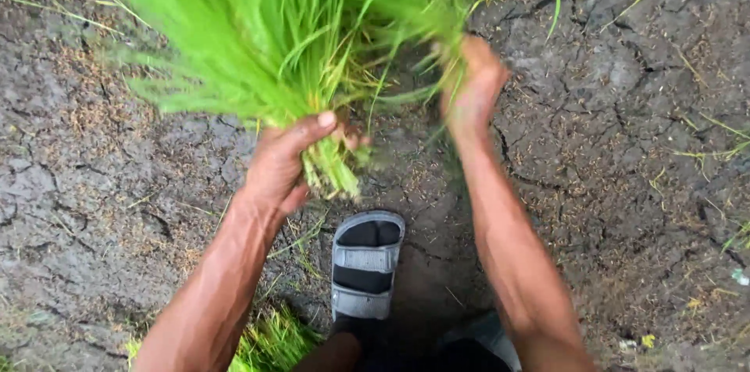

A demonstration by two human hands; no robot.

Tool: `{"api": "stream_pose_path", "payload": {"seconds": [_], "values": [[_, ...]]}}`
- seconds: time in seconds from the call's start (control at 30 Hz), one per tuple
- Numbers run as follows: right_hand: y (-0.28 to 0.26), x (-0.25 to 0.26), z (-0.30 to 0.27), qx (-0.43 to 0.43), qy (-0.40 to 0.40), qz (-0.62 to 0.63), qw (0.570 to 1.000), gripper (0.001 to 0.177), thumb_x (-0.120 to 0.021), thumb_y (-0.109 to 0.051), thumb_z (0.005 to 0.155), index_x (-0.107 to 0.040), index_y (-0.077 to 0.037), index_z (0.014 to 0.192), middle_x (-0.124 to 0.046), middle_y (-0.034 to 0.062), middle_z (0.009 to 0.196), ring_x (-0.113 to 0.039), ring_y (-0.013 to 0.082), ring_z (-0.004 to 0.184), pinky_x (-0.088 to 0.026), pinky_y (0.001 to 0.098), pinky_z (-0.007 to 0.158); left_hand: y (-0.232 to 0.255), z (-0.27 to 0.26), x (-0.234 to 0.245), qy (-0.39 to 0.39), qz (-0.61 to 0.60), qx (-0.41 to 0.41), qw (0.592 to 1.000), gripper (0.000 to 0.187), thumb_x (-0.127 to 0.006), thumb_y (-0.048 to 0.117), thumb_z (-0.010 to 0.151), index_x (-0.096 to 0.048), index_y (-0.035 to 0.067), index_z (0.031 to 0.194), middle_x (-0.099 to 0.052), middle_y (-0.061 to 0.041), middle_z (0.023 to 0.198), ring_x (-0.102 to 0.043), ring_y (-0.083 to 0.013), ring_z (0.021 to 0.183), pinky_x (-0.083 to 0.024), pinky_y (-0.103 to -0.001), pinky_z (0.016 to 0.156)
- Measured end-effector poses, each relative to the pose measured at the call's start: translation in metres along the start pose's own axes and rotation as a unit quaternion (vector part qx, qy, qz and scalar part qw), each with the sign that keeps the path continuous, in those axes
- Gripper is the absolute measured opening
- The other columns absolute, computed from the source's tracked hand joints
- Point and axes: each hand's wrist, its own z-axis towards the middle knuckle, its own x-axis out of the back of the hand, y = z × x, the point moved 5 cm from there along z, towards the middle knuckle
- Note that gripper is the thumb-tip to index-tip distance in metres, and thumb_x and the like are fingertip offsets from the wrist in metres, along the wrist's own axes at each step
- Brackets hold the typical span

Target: Pulling rice seedlings from a muddy field and bundling them together using plant strands.

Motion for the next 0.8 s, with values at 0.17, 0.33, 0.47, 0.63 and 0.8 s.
{"api": "stream_pose_path", "payload": {"seconds": [0.17, 0.33, 0.47, 0.63, 0.8], "values": [[-0.047, -0.056, 0.019, 0.112, -0.014, -0.342, 0.933, 0.025, -0.058, 0.009, 0.099, -0.069, -0.002, 0.119, -0.059, 0.0099, 0.118, -0.067, 0.0197, 0.100, -0.070, 0.0353, 0.077, 0.010, 0.020, -0.026, -0.007, 0.019, -0.021, 1.000, 0.025, -0.075, 0.018, 0.090, -0.069, -0.005, 0.097, -0.071, -0.016, 0.088, -0.074, -0.0318, 0.090, -0.062, -0.050, 0.097], [-0.040, -0.058, 0.027, 0.187, -0.010, -0.665, 0.723, 0.027, -0.066, 0.006, 0.090, -0.075, -0.004, 0.114, -0.065, 0.0155, 0.116, -0.070, 0.0186, 0.078, -0.060, 0.0295, 0.060, 0.015, 0.023, -0.031, 0.028, 0.034, -0.024, 0.999, 0.023, -0.074, 0.017, 0.089, -0.069, -0.005, 0.094, -0.073, -0.016, 0.087, -0.076, -0.0311, 0.088, -0.062, -0.049, 0.093], [-0.024, -0.042, 0.033, 0.248, -0.055, -0.697, 0.670, 0.034, -0.059, 0.019, 0.095, -0.079, -0.003, 0.111, -0.074, 0.0127, 0.104, -0.072, 0.0201, 0.079, -0.057, 0.0275, 0.057, 0.011, 0.025, -0.013, 0.010, -0.013, -0.068, 0.998, 0.019, -0.075, 0.015, 0.095, -0.067, -0.002, 0.095, -0.068, -0.012, 0.086, -0.070, -0.0274, 0.085, -0.065, -0.054, 0.097], [-0.038, -0.046, 0.004, 0.378, -0.153, -0.665, 0.625, 0.029, -0.067, 0.012, 0.089, -0.077, -0.004, 0.111, -0.074, 0.0099, 0.104, -0.074, 0.0217, 0.091, -0.064, 0.0311, 0.078, 0.024, 0.017, 0.002, 0.059, -0.027, -0.032, 0.997, 0.018, -0.069, 0.020, 0.092, -0.067, 0.002, 0.093, -0.070, -0.012, 0.084, -0.074, -0.0271, 0.087, -0.061, -0.047, 0.089], [-0.017, -0.020, 0.034, -0.034, 0.005, -0.215, 0.976, 0.023, -0.055, 0.001, 0.105, -0.077, -0.002, 0.110, -0.074, 0.0137, 0.099, -0.067, 0.0191, 0.077, -0.054, 0.0295, 0.060, 0.023, 0.018, 0.023, 0.062, -0.075, -0.059, 0.994, 0.017, -0.070, 0.018, 0.097, -0.062, 0.004, 0.090, -0.067, -0.009, 0.084, -0.071, -0.0247, 0.086, -0.060, -0.049, 0.096]]}}
